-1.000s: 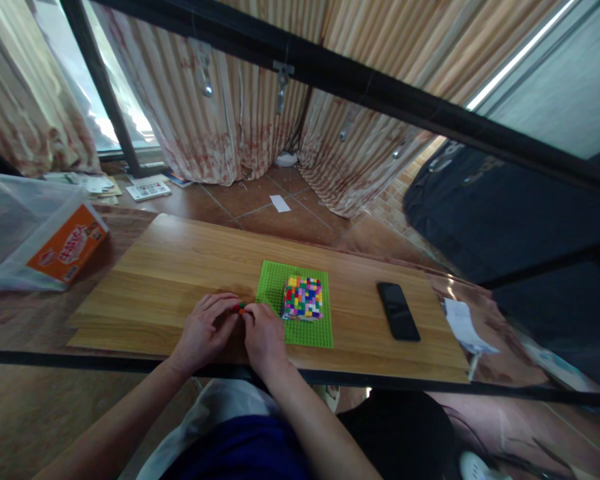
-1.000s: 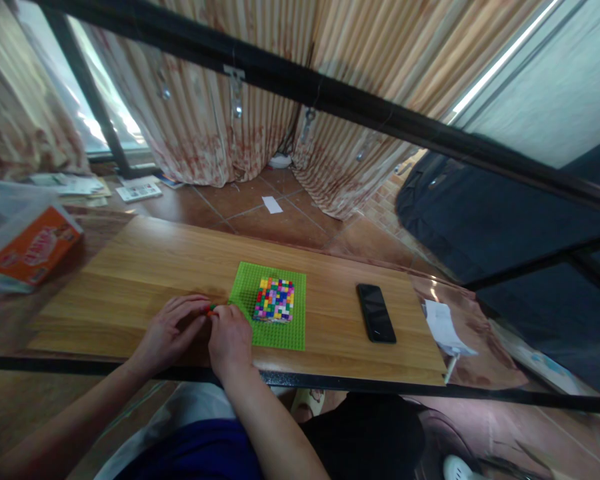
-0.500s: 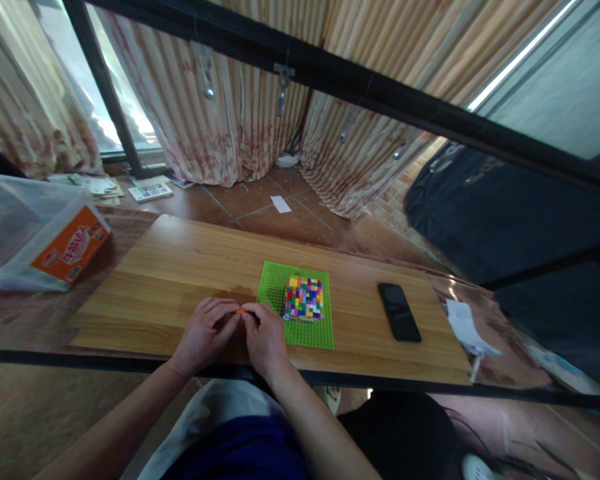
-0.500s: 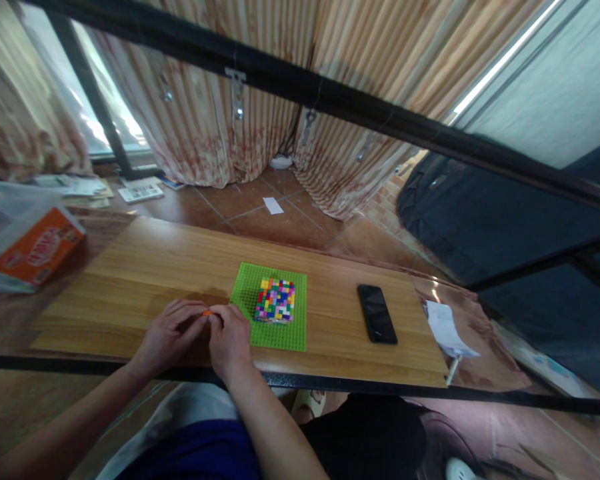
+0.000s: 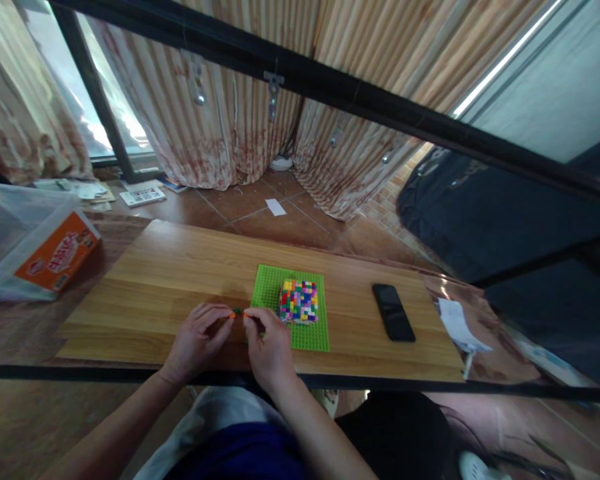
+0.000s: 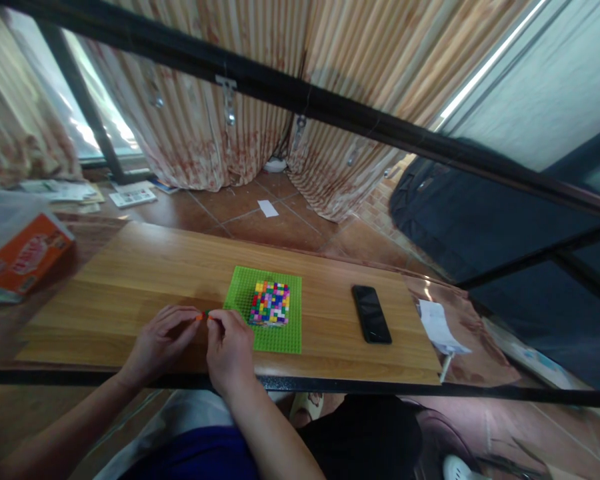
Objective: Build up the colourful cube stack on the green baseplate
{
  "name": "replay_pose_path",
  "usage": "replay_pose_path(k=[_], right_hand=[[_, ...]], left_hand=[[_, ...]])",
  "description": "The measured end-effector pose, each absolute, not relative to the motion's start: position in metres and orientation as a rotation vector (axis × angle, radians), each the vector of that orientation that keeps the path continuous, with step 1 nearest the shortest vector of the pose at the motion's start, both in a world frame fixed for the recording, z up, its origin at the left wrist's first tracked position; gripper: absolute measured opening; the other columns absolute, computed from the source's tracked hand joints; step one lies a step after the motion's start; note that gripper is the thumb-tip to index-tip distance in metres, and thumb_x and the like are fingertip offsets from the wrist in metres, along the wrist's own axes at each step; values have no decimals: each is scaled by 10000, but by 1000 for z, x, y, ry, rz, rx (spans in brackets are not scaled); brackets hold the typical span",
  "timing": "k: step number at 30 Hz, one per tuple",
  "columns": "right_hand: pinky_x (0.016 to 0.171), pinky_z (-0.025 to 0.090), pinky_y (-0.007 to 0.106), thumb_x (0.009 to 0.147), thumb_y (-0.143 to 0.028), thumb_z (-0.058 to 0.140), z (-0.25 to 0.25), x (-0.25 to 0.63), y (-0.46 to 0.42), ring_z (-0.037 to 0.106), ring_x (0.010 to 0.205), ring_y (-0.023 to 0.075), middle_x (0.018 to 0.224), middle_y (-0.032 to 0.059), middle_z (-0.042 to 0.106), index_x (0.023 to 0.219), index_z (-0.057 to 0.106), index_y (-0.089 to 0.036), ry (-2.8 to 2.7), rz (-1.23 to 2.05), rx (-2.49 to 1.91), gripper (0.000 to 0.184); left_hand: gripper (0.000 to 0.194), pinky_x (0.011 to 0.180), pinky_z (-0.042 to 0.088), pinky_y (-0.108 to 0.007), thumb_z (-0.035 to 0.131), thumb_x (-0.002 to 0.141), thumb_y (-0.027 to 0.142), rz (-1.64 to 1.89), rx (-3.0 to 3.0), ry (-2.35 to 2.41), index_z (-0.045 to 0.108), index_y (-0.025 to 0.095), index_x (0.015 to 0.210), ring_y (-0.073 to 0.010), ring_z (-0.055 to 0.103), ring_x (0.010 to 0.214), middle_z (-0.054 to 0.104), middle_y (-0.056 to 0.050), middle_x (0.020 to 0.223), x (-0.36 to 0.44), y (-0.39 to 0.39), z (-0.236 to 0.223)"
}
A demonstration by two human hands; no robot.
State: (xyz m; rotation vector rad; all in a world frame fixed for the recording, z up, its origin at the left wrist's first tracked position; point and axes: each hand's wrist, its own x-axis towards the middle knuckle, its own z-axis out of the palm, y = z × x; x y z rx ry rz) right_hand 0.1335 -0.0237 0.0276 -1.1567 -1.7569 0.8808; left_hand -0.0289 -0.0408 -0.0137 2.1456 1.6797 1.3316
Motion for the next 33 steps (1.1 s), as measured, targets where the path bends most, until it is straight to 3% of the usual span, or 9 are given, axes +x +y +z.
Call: replay_pose_path(k=[8, 13, 33], right_hand=[[755, 522, 279, 876, -229, 580, 51, 210, 7, 665, 864, 172, 930, 55, 714, 941, 723, -201, -1558, 739, -1237, 160], [744, 523, 302, 862, -206, 563, 41, 245, 43, 657, 807, 181, 868, 67, 701, 924, 722, -178, -1573, 565, -1371, 172], [845, 501, 318, 885, -98, 469, 30, 244, 75, 632, 885, 189, 924, 72, 696, 987, 749, -210, -1963, 471, -1389, 318]], left_hand=[[113, 782, 540, -301, 602, 867, 303, 1350, 2144, 1679, 661, 214, 904, -170, 671, 822, 717, -24, 867, -30, -39, -18], [122, 786, 538, -311, 610, 868, 310, 1361, 2178, 1671, 657, 208, 917, -175, 669, 819, 715, -27, 865, -31, -37, -18], [191, 804, 545, -338, 567, 885, 389, 1271, 2153, 1736, 661, 225, 913, -192, 674, 808, 717, -33, 854, -32, -36, -16]])
